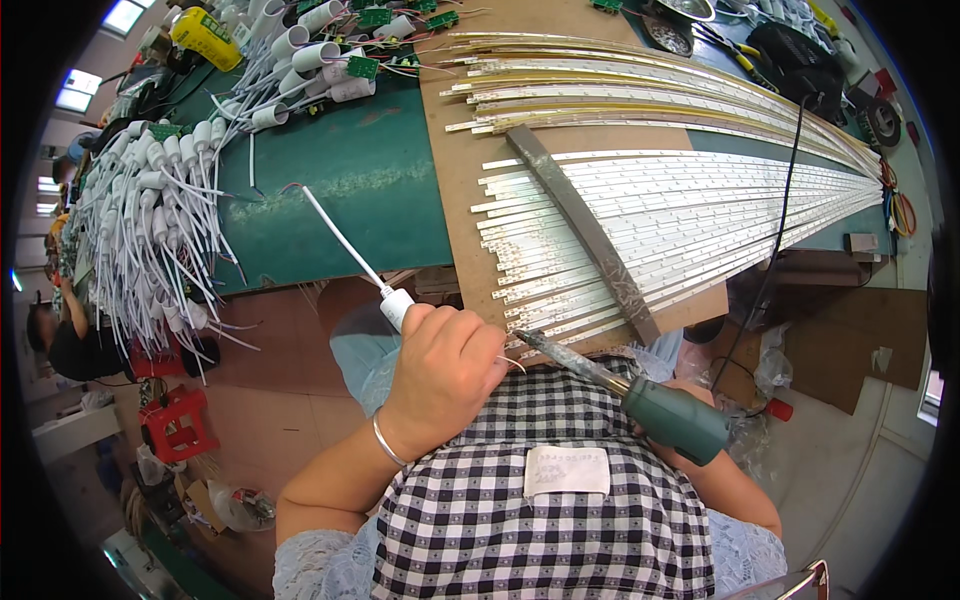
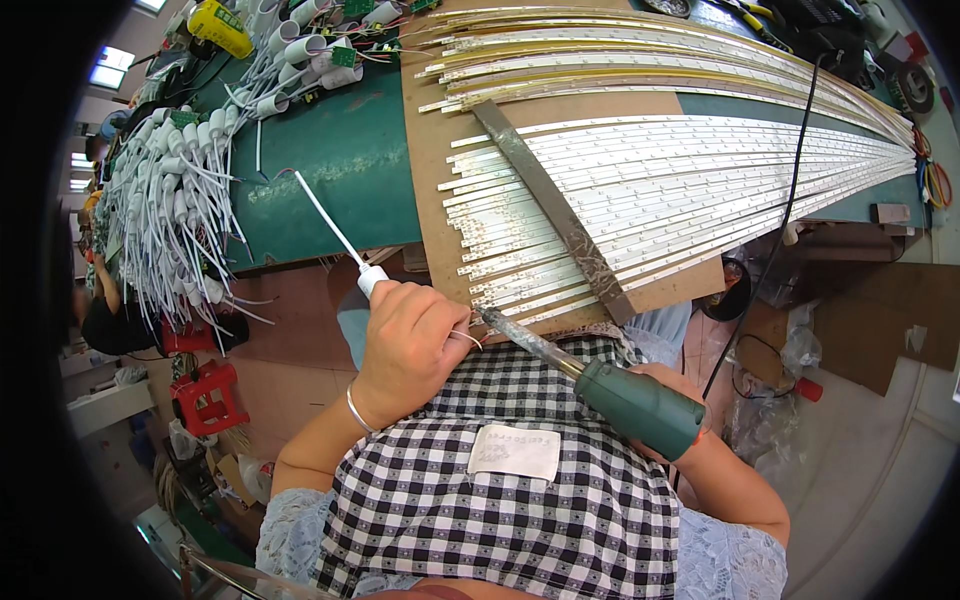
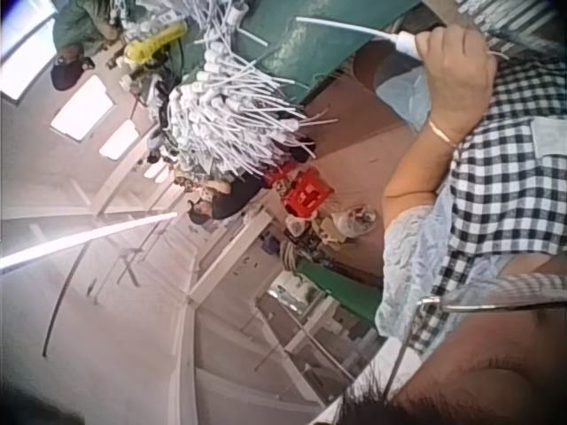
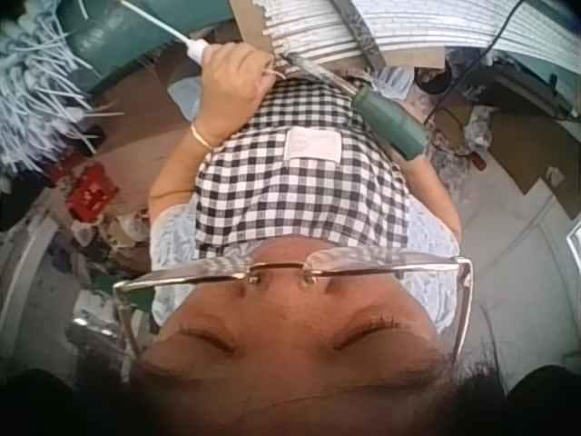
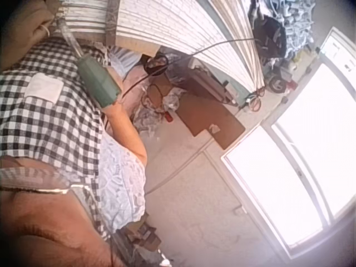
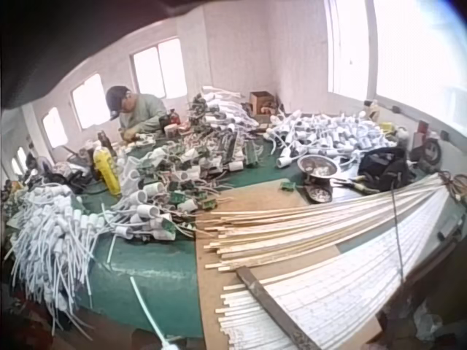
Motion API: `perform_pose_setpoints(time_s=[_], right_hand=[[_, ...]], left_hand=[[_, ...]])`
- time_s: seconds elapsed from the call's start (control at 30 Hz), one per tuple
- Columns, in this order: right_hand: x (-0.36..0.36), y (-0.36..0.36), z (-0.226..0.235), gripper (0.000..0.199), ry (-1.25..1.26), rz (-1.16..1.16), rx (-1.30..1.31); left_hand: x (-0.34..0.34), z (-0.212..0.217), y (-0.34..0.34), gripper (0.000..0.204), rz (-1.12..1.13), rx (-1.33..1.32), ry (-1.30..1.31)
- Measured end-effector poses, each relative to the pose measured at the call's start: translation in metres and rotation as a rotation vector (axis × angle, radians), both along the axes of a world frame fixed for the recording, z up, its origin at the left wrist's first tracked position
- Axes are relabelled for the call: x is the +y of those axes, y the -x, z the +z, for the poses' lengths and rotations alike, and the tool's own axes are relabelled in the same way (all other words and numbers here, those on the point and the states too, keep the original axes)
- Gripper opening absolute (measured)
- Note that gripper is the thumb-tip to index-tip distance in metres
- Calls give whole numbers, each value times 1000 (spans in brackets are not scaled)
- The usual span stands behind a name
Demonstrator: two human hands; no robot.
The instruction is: The person is soldering wires to small green circuit boards at a workbench. They repeatedly pick up a board, position a wire, and use a soldering iron to attach the wire to the board's terminals. The person then places the finished unit aside and repeats the process with the next board.
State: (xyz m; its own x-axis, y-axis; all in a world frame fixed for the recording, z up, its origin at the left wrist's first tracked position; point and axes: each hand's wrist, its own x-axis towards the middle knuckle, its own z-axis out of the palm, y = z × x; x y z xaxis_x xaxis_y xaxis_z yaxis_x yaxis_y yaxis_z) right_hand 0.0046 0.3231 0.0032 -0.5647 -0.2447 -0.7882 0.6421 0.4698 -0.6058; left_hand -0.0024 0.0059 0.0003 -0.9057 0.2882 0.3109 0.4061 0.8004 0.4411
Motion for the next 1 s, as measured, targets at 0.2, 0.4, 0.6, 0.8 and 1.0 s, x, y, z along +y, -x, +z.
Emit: perform_pose_setpoints(time_s=[0.2, 0.4, 0.6, 0.8, 1.0], right_hand=[[0, -7, -12, 15, 170, -90, 165], [-10, -3, -12, 12, 247, 193, 774], [4, -5, -11, 27, 521, -54, 464], [-2, -5, -12, 30, 455, -64, 676], [-1, -5, -15, 28, 436, -4, 681]], left_hand=[[0, 0, 0, 20, -7, -1, 5], [1, 2, 0, 20, -6, 0, 20], [1, 5, 1, 21, 0, -15, 24], [1, 9, 0, 20, 10, -30, 28], [1, 10, 1, 19, 10, -30, 43]])
